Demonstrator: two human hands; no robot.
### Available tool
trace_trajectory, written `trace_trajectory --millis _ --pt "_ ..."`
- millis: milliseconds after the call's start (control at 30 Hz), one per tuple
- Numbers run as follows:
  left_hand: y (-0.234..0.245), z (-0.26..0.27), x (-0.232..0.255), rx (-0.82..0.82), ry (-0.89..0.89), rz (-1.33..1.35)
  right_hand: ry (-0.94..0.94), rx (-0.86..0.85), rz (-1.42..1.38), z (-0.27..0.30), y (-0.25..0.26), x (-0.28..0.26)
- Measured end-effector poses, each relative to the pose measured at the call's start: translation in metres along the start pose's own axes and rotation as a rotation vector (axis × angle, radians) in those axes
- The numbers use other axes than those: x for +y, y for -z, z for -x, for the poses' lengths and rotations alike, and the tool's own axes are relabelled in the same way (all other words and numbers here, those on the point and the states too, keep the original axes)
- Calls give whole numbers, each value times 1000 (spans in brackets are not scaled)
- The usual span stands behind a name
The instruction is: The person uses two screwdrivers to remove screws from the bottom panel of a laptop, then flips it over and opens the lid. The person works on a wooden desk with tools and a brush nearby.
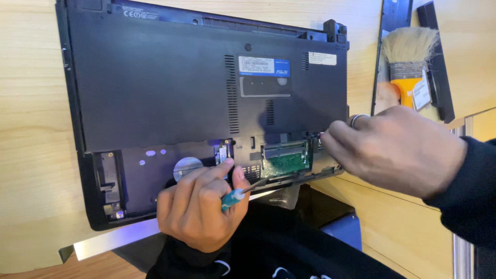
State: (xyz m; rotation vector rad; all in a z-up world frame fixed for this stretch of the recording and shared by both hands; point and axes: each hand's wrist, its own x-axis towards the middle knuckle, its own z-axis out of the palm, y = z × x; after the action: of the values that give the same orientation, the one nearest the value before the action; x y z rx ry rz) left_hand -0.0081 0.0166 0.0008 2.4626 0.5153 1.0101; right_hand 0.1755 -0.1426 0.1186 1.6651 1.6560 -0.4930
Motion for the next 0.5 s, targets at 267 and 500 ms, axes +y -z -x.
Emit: trace_trajectory --millis 267,500 --pt "-1 -1 2 50 -29 -11 223 268 378 2 -4 -4" --pt "-1 -1 2 85 -47 1 233 128 206 -3 -7 8"
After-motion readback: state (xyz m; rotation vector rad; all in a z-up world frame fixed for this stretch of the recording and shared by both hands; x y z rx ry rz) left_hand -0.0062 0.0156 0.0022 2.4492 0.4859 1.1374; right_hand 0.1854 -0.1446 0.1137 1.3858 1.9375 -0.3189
